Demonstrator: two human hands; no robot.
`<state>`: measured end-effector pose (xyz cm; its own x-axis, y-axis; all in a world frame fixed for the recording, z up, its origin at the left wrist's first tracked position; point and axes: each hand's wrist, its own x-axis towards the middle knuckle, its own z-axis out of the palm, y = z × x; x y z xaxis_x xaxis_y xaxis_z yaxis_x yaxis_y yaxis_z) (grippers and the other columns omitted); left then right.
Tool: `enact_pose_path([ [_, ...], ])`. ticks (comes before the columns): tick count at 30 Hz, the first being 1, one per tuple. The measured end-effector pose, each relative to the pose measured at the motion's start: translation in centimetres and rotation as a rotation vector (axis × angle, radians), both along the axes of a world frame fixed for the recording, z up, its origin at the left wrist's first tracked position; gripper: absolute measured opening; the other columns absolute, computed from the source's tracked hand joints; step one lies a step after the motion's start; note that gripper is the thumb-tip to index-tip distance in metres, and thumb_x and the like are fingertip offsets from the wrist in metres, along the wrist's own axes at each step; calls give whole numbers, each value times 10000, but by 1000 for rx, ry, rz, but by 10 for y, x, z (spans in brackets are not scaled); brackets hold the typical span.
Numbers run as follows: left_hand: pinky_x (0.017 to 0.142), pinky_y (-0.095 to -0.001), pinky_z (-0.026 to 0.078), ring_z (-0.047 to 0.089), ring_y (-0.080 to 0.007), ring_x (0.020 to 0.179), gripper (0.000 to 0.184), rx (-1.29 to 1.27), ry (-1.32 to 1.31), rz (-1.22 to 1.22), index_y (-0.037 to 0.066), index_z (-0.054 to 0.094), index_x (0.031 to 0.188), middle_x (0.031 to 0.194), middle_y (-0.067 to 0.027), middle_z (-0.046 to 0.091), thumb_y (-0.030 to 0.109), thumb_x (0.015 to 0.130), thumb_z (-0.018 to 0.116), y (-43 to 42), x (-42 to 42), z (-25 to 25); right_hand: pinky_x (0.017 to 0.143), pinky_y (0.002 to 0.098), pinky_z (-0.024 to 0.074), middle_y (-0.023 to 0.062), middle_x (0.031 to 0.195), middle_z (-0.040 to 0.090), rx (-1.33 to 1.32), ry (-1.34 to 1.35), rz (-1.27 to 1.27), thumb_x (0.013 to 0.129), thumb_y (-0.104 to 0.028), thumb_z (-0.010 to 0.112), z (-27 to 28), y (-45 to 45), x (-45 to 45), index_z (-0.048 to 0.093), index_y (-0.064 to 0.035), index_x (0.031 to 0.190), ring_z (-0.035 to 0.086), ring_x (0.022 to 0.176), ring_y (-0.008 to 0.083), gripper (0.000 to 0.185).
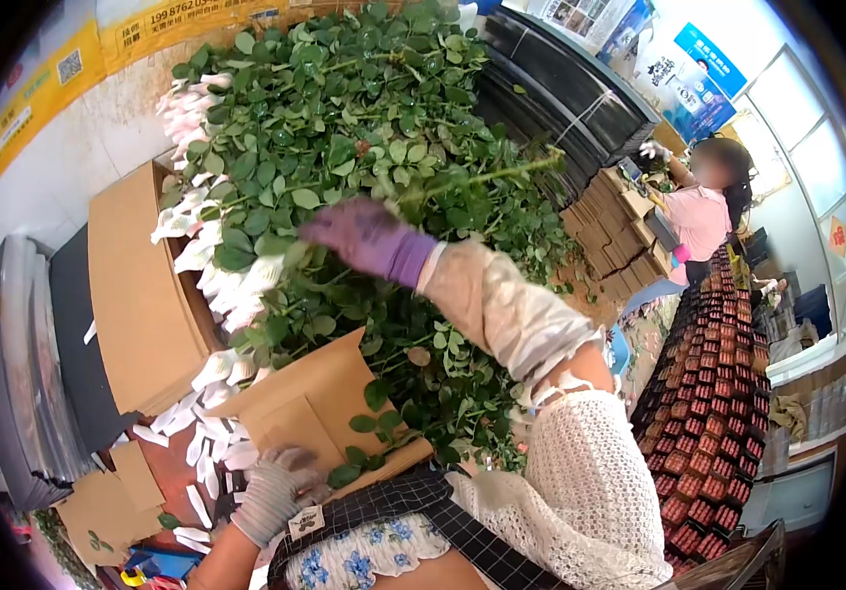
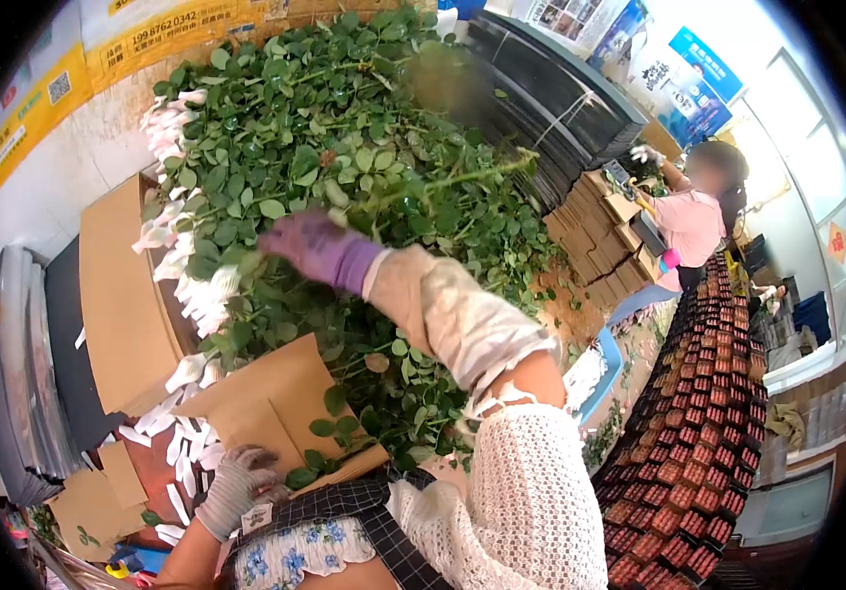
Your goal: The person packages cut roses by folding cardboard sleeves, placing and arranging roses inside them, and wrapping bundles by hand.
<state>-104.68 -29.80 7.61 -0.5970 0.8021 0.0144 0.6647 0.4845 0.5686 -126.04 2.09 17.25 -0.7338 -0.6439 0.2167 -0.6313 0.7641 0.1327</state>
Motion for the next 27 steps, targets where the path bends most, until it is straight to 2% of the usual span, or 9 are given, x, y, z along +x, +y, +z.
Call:
enact_pose_path([
  [1,933,-463,393,516,-332,1082,244,-19,3,-11,219,721,890,1101,-77,616,362,694,748,-1,0,-3,756,410,526,109,1008,595,-144,143,137,786,-65,583,-25,1,0,558,-185,1173,612,918,283,406],
  [3,922,-465,401,517,-325,1087,213,-6,11,-21,233,714,861,1106,-62,618,353,689,751,-3,-1,-11,801,446,508,96,1050,603,115,-424,-99,777,-107,605,-32,-4,16,594,-160,1105,590,973,295,332],
  [8,892,-459,424,536,-306,1072,209,-17,74,-24,283,701,815,1099,-17,626,362,635,769,-6,1,-24,940,474,425,106,1231,555,0,-702,67,792,-142,603,-36,14,63,594,-163,1183,513,1120,319,392],
  [11,894,-452,431,542,-297,1072,209,-53,91,-21,325,698,817,1099,8,628,381,626,762,-8,2,-39,991,495,380,110,1268,520,-229,-510,113,807,-174,603,-172,53,69,511,-185,1313,457,1181,334,514],
  [17,1002,-427,373,491,-304,1164,211,-165,-58,-41,354,696,960,1213,-35,581,257,793,612,-3,-3,-13,1103,477,327,119,1482,338,316,-840,35,848,-211,592,44,3,54,385,-174,1406,324,1366,332,596],
  [20,1007,-431,377,478,-305,1184,253,-188,-97,-55,366,679,1004,1232,-40,566,243,804,586,-2,-6,-7,940,430,468,96,1023,652,-231,-629,-235,929,-262,523,93,-43,2,550,-170,1239,603,1044,270,325],
  [22,1011,-435,377,471,-304,1191,267,-168,-134,-20,372,670,1024,1246,-38,554,241,809,583,-2,-4,-6,916,451,455,95,1078,627,-387,-145,2,943,-272,490,47,-62,-61,543,-172,1248,597,1025,283,325],
  [24,1015,-439,377,463,-304,1197,276,-157,-142,-16,376,664,1039,1257,-35,544,240,814,581,-2,-4,-9,887,458,444,92,1093,597,-52,46,-73,942,-262,487,-4,-95,-114,547,-154,1214,591,1007,274,299],
  [27,1006,-431,388,477,-293,1178,270,-141,-82,-44,391,667,1035,1237,0,559,277,801,597,-6,-3,-18,889,423,458,93,1100,569,122,-169,-333,947,-214,459,-20,-120,-84,545,-119,1171,583,1020,245,258],
])
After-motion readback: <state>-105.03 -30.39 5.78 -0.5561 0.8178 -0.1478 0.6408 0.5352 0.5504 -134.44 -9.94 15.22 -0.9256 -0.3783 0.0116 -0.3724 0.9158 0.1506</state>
